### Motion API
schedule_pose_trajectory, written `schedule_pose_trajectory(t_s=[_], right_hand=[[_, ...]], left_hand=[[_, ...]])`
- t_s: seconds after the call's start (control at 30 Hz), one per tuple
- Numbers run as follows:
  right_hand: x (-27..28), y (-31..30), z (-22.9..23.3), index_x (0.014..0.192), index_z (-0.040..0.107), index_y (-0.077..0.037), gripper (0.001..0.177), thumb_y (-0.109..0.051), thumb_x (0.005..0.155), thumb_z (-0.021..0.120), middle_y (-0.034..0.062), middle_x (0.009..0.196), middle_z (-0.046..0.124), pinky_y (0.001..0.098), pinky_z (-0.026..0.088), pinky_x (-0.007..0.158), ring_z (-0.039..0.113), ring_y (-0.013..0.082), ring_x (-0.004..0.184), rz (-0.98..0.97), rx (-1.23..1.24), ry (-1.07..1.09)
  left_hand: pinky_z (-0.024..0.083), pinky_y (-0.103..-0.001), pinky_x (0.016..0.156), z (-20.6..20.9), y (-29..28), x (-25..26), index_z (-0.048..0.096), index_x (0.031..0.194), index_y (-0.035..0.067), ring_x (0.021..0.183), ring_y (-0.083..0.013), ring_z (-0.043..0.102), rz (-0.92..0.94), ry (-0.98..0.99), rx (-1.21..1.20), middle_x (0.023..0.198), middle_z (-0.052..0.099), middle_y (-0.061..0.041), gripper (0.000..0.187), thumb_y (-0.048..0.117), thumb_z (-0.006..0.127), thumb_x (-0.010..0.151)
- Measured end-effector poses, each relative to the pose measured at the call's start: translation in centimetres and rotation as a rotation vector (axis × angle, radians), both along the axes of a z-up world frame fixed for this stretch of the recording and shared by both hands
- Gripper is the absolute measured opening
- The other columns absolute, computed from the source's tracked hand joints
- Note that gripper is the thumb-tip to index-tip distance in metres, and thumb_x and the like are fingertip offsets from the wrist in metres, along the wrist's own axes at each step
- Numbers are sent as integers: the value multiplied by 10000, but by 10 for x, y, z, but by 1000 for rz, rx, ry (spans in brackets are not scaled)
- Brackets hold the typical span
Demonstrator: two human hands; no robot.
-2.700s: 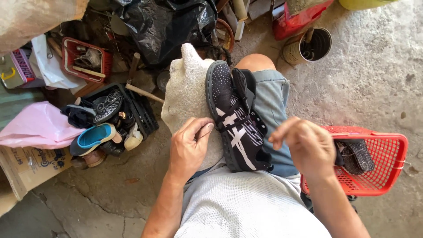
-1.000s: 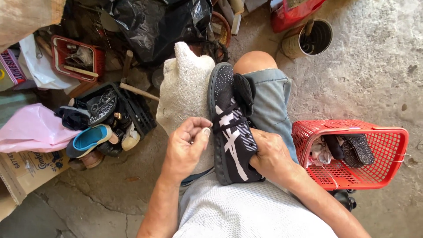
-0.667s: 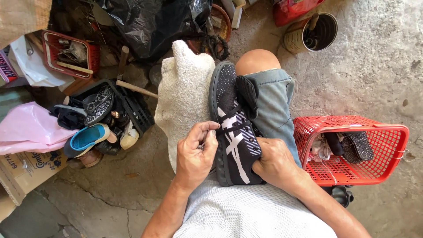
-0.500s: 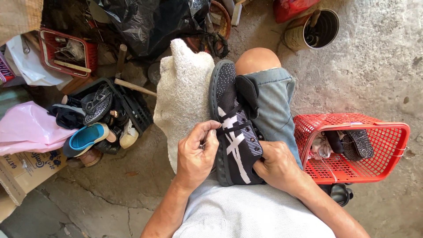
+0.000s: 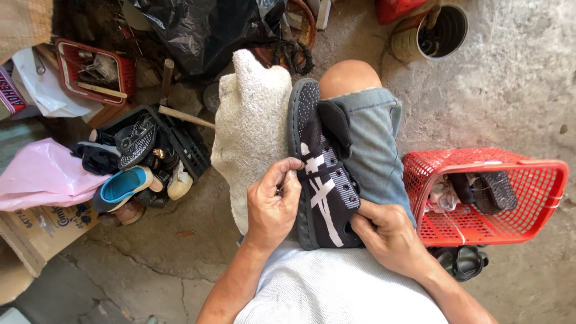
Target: Hand-sewing the sole of a sneaker to repair it using a needle and thread.
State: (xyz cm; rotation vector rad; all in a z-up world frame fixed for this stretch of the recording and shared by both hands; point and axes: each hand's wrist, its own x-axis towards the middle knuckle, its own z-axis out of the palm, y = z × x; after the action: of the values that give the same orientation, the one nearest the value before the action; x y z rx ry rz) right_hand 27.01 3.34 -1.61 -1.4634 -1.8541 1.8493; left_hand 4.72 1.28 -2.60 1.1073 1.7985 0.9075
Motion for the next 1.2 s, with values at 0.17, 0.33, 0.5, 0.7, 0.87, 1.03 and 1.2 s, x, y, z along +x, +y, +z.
schedule_pose_trajectory(t_s=[0.17, 0.33, 0.5, 0.7, 0.87, 1.03, 1.2], right_hand=[[2, -4, 7, 858, 646, -97, 146, -118, 983, 574, -25, 678, 371, 310, 319, 487, 294, 114, 617, 12, 37, 19], [1, 8, 7, 1082, 528, -80, 199, -255, 990, 509, -35, 809, 518, 280, 414, 660, 479, 95, 749, -80, -98, 30], [-35, 33, 9, 1524, 399, 15, 669, -393, 997, 453, 116, 1577, 489, 346, 332, 1176, 446, 165, 1423, -49, -175, 232], [-61, 40, 15, 1391, 550, -26, 420, -249, 1041, 482, 52, 1375, 632, 304, 387, 1121, 525, 107, 1243, -113, -91, 285], [-47, 33, 16, 1410, 588, -27, 411, -78, 1004, 553, 190, 1434, 563, 517, 392, 1127, 534, 294, 1363, -24, 91, 338], [-29, 33, -15, 1370, 536, 70, 423, -70, 974, 586, 364, 1418, 499, 661, 377, 1082, 486, 462, 1362, 5, 114, 314], [-13, 49, -26, 1256, 671, -20, 322, -50, 953, 564, 152, 1191, 618, 505, 439, 1073, 550, 209, 1176, 35, -54, 344]], left_hand=[[426, -231, 557, -4, 0, -2, 699, 1077, 94, 529, -41, 373, 47, -52, -78, 644, 487, 86, 169, 68, 551, 999], [340, -202, 402, 6, -1, -33, 678, 1117, 73, 475, -22, 366, 23, -298, -181, 640, 482, 70, 176, 122, 534, 1030], [384, -197, 314, 15, -8, -55, 599, 1137, 75, 432, -43, 464, -34, 218, 55, 631, 533, 37, 146, 74, 465, 1080], [566, -197, 482, 33, -9, -29, 512, 1453, 109, 586, -52, 512, -249, 269, 37, 1101, 621, -16, 583, 316, 733, 955], [648, -358, 657, 16, -13, 3, 756, 1081, 129, 784, -268, 737, -123, 345, 264, 1021, 592, -53, 185, 107, 782, 899], [577, -321, 523, 27, -29, -15, 680, 930, 100, 601, -190, 688, -228, -216, 42, 866, 675, -47, 51, 137, 685, 895], [645, -437, 643, 99, -1, -88, 783, 999, 108, 698, -332, 822, -520, -81, -251, 792, 826, -156, 153, 190, 691, 907]])
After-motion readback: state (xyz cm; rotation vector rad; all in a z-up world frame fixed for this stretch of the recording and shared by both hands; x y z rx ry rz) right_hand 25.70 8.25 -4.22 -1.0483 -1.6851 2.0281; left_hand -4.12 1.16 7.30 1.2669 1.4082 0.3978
